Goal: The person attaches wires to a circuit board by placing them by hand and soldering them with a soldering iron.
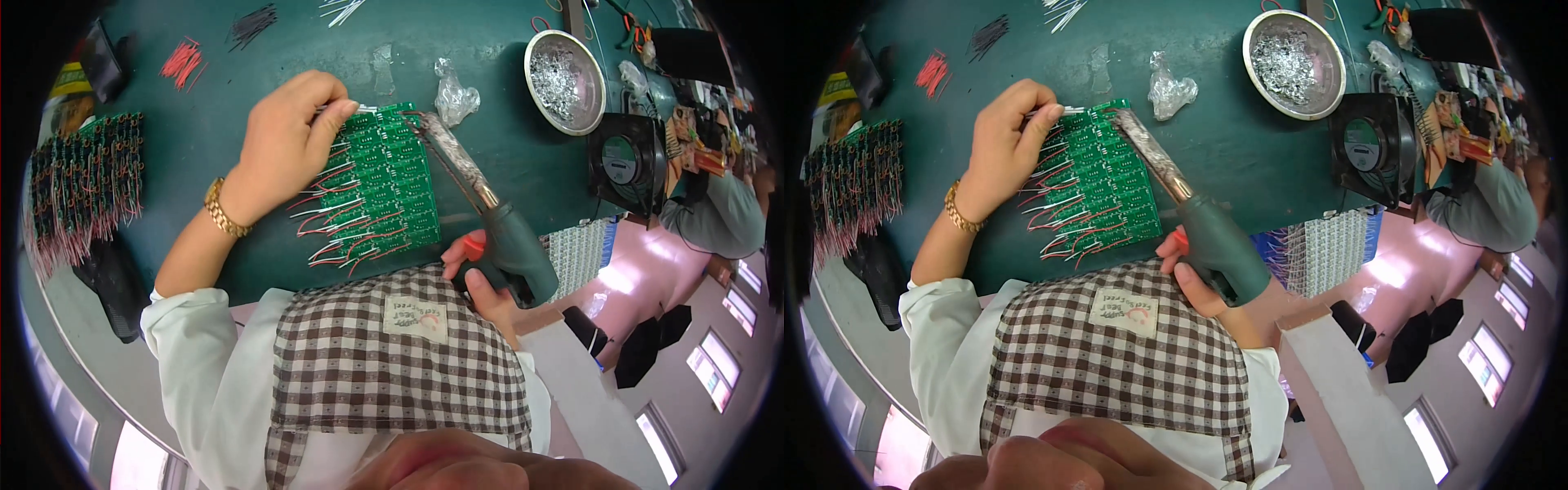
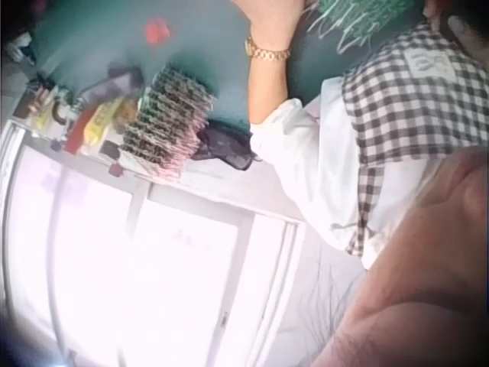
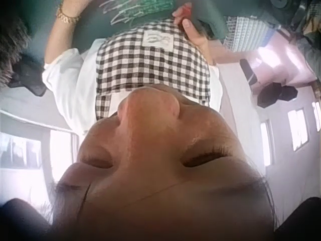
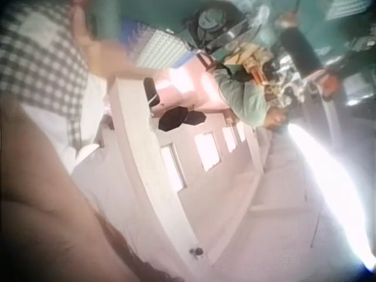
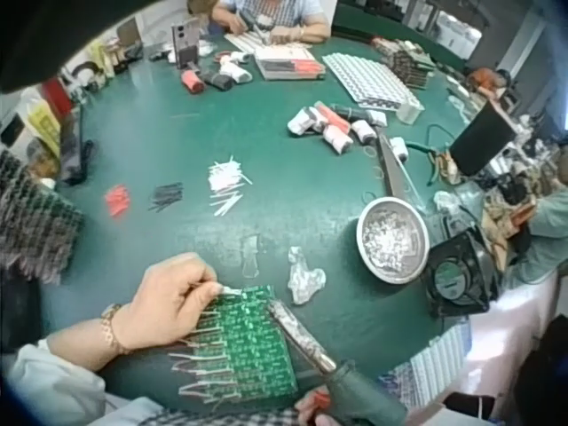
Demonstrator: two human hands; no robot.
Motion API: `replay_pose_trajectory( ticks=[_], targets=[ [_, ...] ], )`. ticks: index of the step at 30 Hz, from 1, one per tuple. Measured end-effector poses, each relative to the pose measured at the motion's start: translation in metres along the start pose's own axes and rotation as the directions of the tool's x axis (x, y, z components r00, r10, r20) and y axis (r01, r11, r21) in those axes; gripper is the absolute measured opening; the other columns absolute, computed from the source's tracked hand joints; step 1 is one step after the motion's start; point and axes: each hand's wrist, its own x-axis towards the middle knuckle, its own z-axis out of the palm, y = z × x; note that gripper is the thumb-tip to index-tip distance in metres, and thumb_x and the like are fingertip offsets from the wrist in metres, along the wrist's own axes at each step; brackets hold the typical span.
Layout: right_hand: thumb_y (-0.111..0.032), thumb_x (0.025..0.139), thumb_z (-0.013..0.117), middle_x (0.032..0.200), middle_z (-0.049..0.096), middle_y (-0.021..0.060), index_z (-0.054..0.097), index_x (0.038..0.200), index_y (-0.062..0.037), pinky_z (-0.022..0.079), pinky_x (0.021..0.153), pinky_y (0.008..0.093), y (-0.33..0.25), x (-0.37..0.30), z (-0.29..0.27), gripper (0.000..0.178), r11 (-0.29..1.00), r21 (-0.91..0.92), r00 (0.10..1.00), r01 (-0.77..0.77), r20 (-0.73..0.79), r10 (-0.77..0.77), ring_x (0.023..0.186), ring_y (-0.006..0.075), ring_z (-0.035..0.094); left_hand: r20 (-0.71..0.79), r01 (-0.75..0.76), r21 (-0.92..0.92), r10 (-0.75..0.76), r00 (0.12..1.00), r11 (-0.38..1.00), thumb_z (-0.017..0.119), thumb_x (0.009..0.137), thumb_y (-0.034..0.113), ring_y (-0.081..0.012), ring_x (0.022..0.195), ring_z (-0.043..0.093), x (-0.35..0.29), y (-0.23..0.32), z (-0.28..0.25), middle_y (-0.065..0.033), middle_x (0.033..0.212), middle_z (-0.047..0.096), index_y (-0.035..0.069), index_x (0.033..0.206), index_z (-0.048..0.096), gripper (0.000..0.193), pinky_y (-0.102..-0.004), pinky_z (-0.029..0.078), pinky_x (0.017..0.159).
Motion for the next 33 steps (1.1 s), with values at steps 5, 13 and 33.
replay_pose_trajectory(
  ticks=[5, 13, 33],
  targets=[
    [-0.017, 0.089, 0.064, 0.099, 0.062, 0.02, 0.045, 0.131, 0.0006, 0.053, 0.074, 0.0351, 0.019, 0.021, 0.029, 0.049, 0.998, 0.064, 0.993, 0.03, -0.118, -0.023, 0.078, 0.0202, 0.062, -0.024, -0.111, 0.108, 0.114, 0.993, 0.988, 0.064, 0.084, 0.014, -0.0333, 0.077, 0.057, -0.036, -0.036, 0.006, -0.0163, 0.083, 0.057, 0.001, 0.082, 0.058, 0.014, -0.0411, 0.045, 0.07],
    [-0.007, 0.088, 0.059, 0.1, 0.062, 0.0125, 0.05, 0.122, 0.0021, 0.051, 0.07, 0.0297, 0.01, 0.013, 0.034, 0.036, 1.0, 0.026, 0.989, -0.004, -0.145, 0.008, 0.077, 0.0145, 0.06, -0.004, -0.17, 0.147, 0.173, 0.985, 0.974, 0.065, 0.087, 0.018, -0.0241, 0.076, 0.05, -0.035, -0.032, 0.007, -0.0034, 0.077, 0.05, 0.01, 0.079, 0.055, 0.015, -0.0382, 0.033, 0.077],
    [-0.004, 0.083, 0.064, 0.085, 0.067, 0.0094, 0.065, 0.095, -0.0013, 0.053, 0.066, 0.0304, 0.017, 0.029, 0.032, 0.013, 0.977, -0.191, 0.983, -0.093, -0.173, 0.059, 0.072, 0.0183, 0.065, -0.016, -0.209, 0.13, 0.213, 0.977, 0.969, 0.066, 0.085, 0.016, -0.0237, 0.075, 0.05, -0.033, -0.056, 0.021, -0.0033, 0.076, 0.049, 0.01, 0.078, 0.054, 0.015, -0.0377, 0.033, 0.075]
  ],
)
